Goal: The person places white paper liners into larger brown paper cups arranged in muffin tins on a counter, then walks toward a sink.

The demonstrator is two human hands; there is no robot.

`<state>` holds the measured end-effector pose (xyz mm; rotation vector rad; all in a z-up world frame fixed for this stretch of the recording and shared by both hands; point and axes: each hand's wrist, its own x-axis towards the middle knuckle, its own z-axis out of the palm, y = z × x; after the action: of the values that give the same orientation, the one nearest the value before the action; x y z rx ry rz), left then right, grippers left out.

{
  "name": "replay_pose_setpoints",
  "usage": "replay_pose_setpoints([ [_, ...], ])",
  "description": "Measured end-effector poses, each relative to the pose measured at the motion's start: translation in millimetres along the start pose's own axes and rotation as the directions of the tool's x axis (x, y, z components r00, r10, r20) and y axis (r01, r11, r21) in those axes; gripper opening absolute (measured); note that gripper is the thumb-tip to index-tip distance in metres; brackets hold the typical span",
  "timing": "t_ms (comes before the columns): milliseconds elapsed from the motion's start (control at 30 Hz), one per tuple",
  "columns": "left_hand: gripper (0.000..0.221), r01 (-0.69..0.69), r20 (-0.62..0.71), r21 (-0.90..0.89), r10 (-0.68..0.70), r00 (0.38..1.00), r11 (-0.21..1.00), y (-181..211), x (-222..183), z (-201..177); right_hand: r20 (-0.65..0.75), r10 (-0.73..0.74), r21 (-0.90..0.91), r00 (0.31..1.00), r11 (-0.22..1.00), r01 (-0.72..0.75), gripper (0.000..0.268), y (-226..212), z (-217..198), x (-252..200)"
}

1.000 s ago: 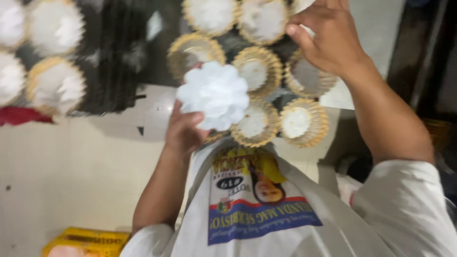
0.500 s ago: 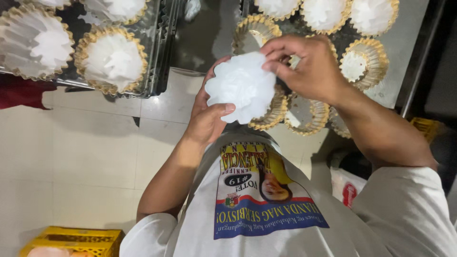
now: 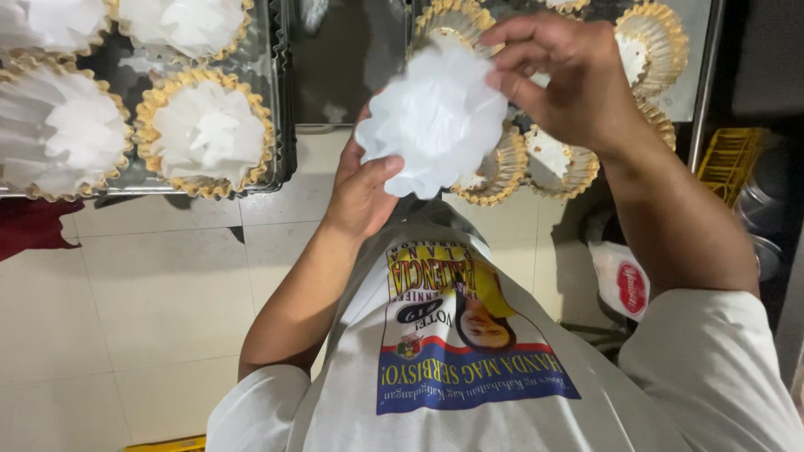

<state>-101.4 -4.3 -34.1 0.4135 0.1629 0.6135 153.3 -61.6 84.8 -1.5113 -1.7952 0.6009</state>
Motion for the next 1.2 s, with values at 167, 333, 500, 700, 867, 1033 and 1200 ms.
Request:
replay_pose_setpoints([
  [167,0.088,0.033,0.02,-0.059,-0.032,0.999,0.998,-2.4,-2.2,-14.2,0.038,0.014,0.228,0.999,0.973,-0.022,0.03,-19.5,-2.9,11.0],
  [333,0.081,0.001,0.073,-0.077,0.004,0.997,0.997,-0.7,-8.7,-16.5,0.057,0.032,0.071,0.998,0.997,-0.036,0.035,-8.3,-17.9,-2.7],
  [500,0.074,-0.027,-0.014,-0.085,0.026,1.0,0.996,-10.5,-9.1,-5.2,0.099,0.028,0.085,0.995,0.996,-0.036,0.031,-2.5,-14.7,-6.8],
  [700,0.074,-0.057,0.007,-0.078,0.058,0.998,0.995,-22.1,-9.3,8.6,0.124,0.135,-0.138,0.983,0.983,-0.118,0.031,-11.1,-2.7,-8.6],
  [867,0.076,-0.09,0.006,-0.07,0.091,0.996,0.993,-26.3,-10.1,16.6,0.198,0.081,-0.091,0.977,0.994,-0.064,0.024,-0.5,-19.6,-19.0],
  [1033,0.074,-0.113,-0.028,-0.06,0.111,0.993,0.992,-34.6,-7.3,11.9,0.269,-0.147,0.034,0.952,0.989,0.143,0.035,1.2,-49.8,-12.1],
  [1200,0.063,-0.103,-0.143,-0.091,0.09,0.986,0.99,-40.0,-13.9,-6.7,-0.042,0.391,0.094,0.92,0.918,-0.386,0.021,-8.0,-51.7,9.3],
])
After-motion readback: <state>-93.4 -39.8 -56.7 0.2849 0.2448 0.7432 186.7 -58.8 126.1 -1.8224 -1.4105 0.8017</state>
